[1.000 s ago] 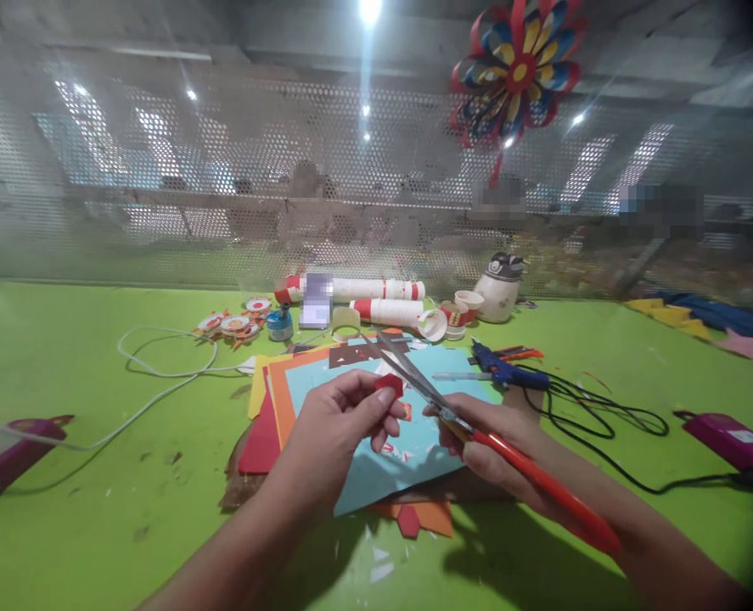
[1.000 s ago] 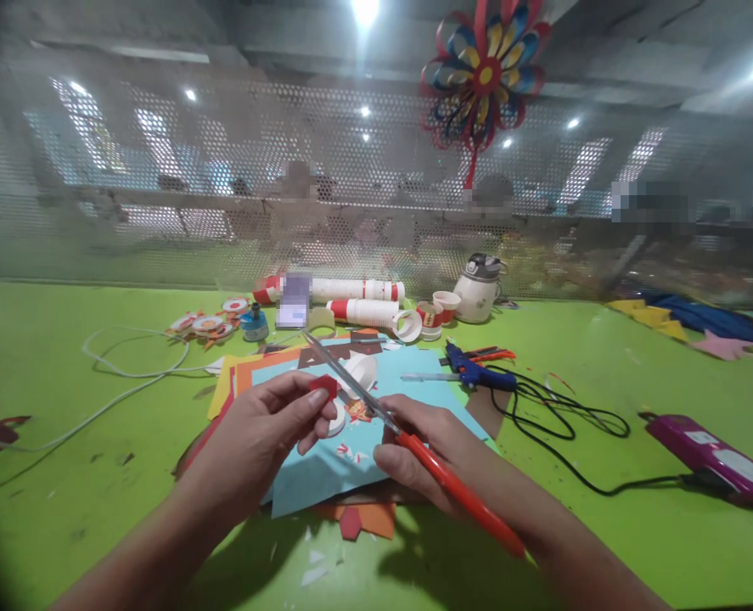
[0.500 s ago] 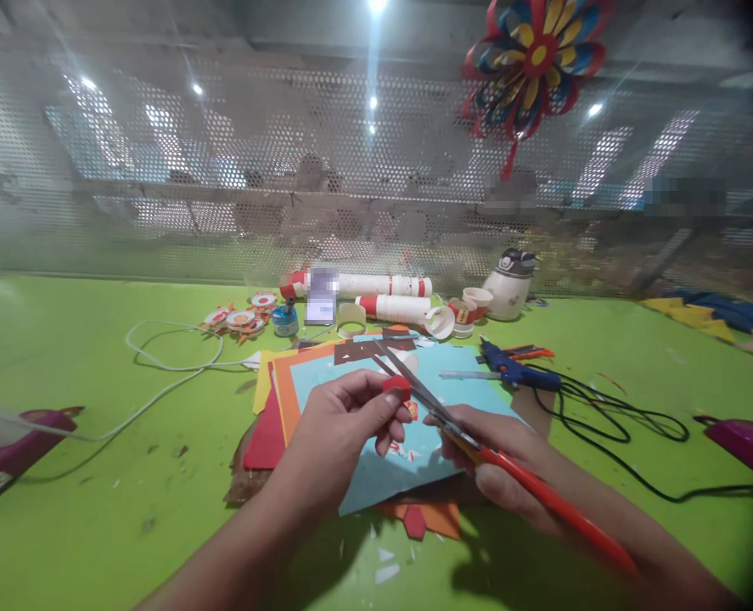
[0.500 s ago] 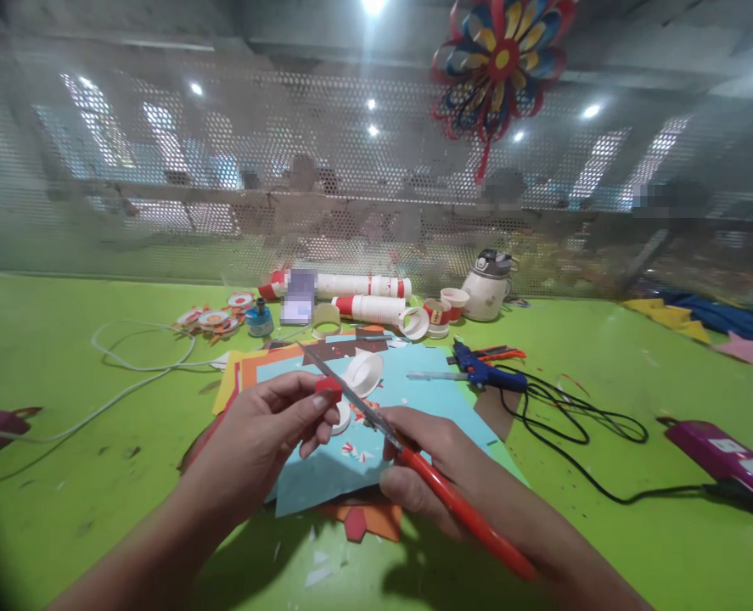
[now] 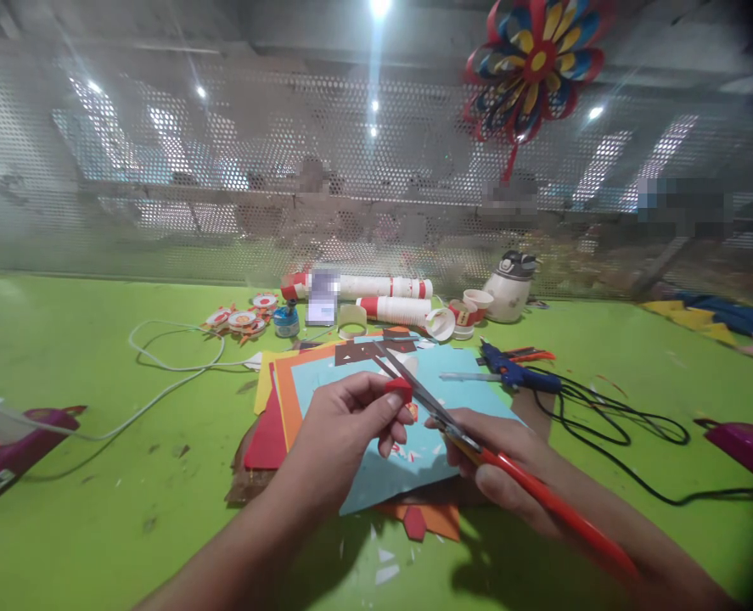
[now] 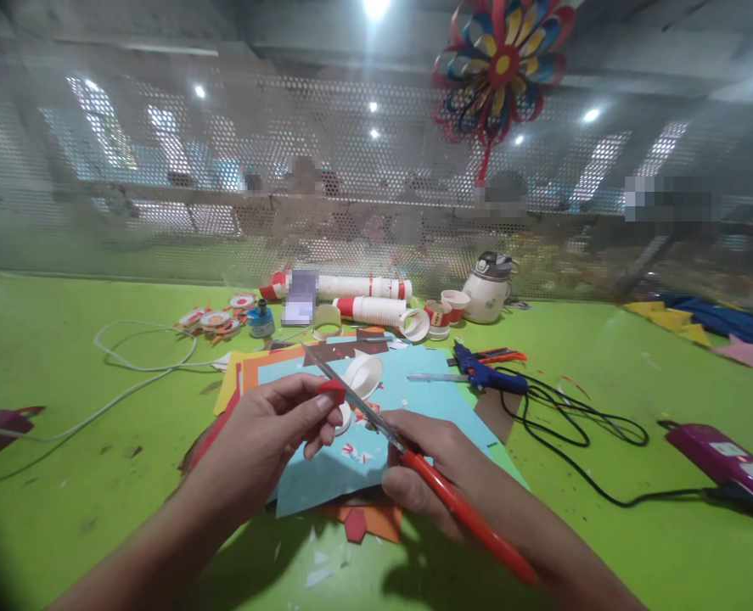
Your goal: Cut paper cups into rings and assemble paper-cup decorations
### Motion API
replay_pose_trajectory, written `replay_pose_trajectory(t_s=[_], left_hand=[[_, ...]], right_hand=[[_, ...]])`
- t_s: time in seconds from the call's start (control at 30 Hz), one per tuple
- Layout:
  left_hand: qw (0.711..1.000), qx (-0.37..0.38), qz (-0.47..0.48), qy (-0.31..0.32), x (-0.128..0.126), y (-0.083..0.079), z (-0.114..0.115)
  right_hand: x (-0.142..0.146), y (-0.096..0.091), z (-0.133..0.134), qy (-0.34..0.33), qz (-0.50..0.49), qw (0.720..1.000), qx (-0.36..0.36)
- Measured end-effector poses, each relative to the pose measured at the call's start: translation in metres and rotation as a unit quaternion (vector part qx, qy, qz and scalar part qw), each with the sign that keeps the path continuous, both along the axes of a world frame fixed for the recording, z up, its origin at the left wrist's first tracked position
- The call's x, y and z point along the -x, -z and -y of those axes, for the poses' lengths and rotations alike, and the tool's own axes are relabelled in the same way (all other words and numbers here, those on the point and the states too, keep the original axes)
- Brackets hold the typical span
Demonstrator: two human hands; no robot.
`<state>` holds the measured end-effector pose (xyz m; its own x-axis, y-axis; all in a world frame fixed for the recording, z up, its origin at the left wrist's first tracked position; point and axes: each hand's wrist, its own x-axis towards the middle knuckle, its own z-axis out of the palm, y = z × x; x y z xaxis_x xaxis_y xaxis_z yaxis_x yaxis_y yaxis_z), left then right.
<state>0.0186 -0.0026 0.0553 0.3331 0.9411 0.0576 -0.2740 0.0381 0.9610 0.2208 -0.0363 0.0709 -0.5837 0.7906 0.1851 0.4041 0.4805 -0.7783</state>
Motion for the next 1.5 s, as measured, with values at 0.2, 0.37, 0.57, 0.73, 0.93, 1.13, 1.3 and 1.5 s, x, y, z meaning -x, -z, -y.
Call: replay_pose_trajectory(t_s=[0.2, 0.37, 0.57, 0.73, 0.93, 1.13, 1.3, 1.5], left_hand=[[1.0, 0.001, 0.006, 0.004, 0.0001, 0.0007, 0.0002], [1.0, 0.001, 0.014, 0.007, -0.0001, 0.002, -0.0012], [1.0, -0.002, 0.015, 0.01, 0.0003, 0.0038, -0.0018], [1.0, -0.003, 0.017, 0.015, 0.001, 0.0045, -0.0023], [1.0, 0.002, 0.022, 0.016, 0.0003, 0.0032, -0.0019], [0.999, 0.005, 0.025, 0.019, 0.0008, 0.0036, -0.0016], [0.999, 0.01, 0.027, 0.023, 0.0007, 0.0032, -0.0016], [0.999, 0.019, 0.034, 0.024, 0.0001, 0.0021, -0.0007]], right_hand=[[-0.0006, 0.0039, -0.0005, 0.002, -0.006, 1.0, -0.005], [-0.0012, 0.0092, -0.0016, 0.006, -0.012, 1.0, -0.019], [0.0013, 0.0033, 0.0008, 0.006, -0.006, 1.0, 0.006], [0.0008, -0.0004, 0.0022, 0.002, -0.005, 1.0, 0.009], [-0.0017, 0.0016, 0.0017, 0.011, 0.008, 1.0, 0.01], [-0.0012, 0.0027, 0.0012, 0.013, -0.001, 1.0, 0.005], [-0.0011, 0.0028, 0.0015, 0.02, 0.0, 1.0, 0.007], [-0.0018, 0.0032, 0.0018, 0.026, 0.022, 0.999, 0.006]])
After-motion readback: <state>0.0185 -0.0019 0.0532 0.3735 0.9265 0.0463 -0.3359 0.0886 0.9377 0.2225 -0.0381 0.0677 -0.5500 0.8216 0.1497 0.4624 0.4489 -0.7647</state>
